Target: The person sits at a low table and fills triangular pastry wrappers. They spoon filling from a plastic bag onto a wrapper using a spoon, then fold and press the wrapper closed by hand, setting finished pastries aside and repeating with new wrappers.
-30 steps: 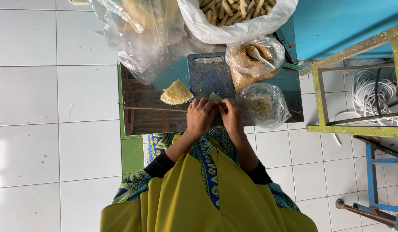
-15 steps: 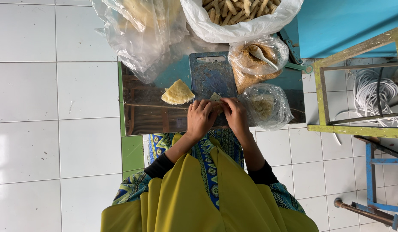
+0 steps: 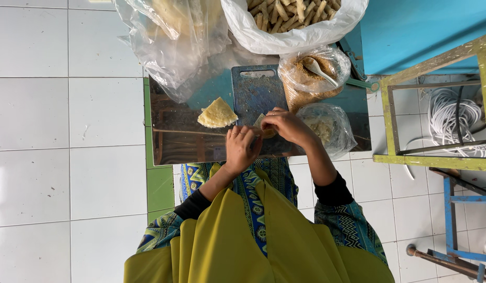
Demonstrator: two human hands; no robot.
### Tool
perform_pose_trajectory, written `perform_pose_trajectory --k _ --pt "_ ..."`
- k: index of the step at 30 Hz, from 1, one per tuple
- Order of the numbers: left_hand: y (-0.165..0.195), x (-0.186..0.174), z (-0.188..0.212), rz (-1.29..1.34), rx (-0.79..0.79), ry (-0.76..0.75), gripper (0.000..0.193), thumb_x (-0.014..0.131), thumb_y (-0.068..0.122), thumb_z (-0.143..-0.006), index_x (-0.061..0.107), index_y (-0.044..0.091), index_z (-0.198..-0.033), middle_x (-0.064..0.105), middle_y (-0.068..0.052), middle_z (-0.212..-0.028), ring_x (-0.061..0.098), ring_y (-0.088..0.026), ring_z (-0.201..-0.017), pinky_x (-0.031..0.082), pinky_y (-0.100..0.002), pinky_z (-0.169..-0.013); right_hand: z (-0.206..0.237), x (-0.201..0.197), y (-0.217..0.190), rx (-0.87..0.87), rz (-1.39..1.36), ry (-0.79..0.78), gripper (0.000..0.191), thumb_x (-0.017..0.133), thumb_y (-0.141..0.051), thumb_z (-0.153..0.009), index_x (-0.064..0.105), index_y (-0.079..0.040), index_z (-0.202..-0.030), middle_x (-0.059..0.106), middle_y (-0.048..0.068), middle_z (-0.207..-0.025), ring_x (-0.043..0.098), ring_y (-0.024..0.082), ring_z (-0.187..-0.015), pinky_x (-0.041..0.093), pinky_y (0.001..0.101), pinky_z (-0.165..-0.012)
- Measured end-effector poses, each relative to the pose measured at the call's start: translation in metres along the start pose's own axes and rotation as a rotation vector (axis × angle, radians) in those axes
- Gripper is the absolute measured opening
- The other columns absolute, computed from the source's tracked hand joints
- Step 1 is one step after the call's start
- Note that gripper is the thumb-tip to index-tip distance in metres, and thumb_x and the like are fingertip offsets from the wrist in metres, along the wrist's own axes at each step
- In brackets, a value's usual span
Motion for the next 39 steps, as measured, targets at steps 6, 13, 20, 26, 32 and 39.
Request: perform_pose_trajectory --k 6,13,20,26,32,39 --pt "0.013 0.001 0.011 -0.088 0.114 -0.007 0.027 0.077 0.016 -0.091 0.071 0.020 -0.118 0.066 0.007 -0.113 0.057 -0.018 -0.100 0.040 -0.036 -0.081 -0.008 0.014 0.002 -0.066 0.002 -0.117 0.007 0.072 -0.002 -0.086 0.071 -0.006 -0.092 0.073 0.004 -0.095 0.064 0.027 -0.095 0.053 0.0403 -0.083" --pt "0.004 0.031 0.022 -0.177 0.106 -0.200 0.032 0.070 0.017 -0.094 0.071 0.018 -0.126 0.065 0.004 -0.125 0.057 -0.022 -0.102 0.040 -0.038 -0.083 0.003 0.010 -0.003 -0.005 0.022 -0.016 0.006 0.068 -0.002 -0.090 0.068 -0.005 -0.096 0.069 0.007 -0.095 0.063 0.028 -0.099 0.052 0.0417 -0.083" --pt "-0.002 0.035 0.024 -0.119 0.060 -0.223 0.032 0.068 0.016 -0.095 0.070 0.017 -0.128 0.064 0.004 -0.125 0.056 -0.022 -0.101 0.041 -0.038 -0.086 0.001 0.005 -0.012 0.037 0.126 0.118 0.018 0.063 0.009 -0.082 0.060 -0.002 -0.096 0.064 0.013 -0.097 0.058 0.035 -0.101 0.049 0.0452 -0.086" --pt "-0.002 0.034 0.023 -0.110 0.046 -0.244 0.036 0.067 0.016 -0.095 0.068 0.017 -0.131 0.063 0.005 -0.125 0.056 -0.021 -0.102 0.041 -0.038 -0.086 -0.002 -0.001 -0.005 0.029 0.220 0.250 0.027 0.053 0.020 -0.084 0.061 -0.002 -0.098 0.066 0.013 -0.099 0.062 0.032 -0.102 0.050 0.0445 -0.091" --pt "0.003 0.030 0.021 -0.137 0.075 -0.233 0.041 0.067 0.017 -0.095 0.066 0.018 -0.136 0.063 0.004 -0.125 0.056 -0.021 -0.103 0.042 -0.038 -0.087 -0.001 -0.041 0.015 0.141 0.098 0.356 0.011 0.067 0.009 -0.095 0.066 0.001 -0.103 0.067 0.012 -0.098 0.067 0.029 -0.097 0.054 0.0419 -0.085" --pt "-0.001 0.023 0.022 -0.085 0.049 -0.133 0.031 0.068 0.016 -0.100 0.066 0.013 -0.131 0.071 -0.001 -0.104 0.060 -0.021 -0.097 0.044 -0.036 -0.083 -0.024 -0.056 -0.014 0.017 0.103 0.523 0.013 0.075 -0.001 -0.090 0.079 -0.006 -0.101 0.058 0.011 -0.098 0.064 0.024 -0.084 0.054 0.0356 -0.071"
Point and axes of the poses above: each hand's wrist, its own z-axis away from the middle knuckle, its own x-axis out of the palm, y = z × x, the point moved 9 cm from there along -z, towards the middle knuckle
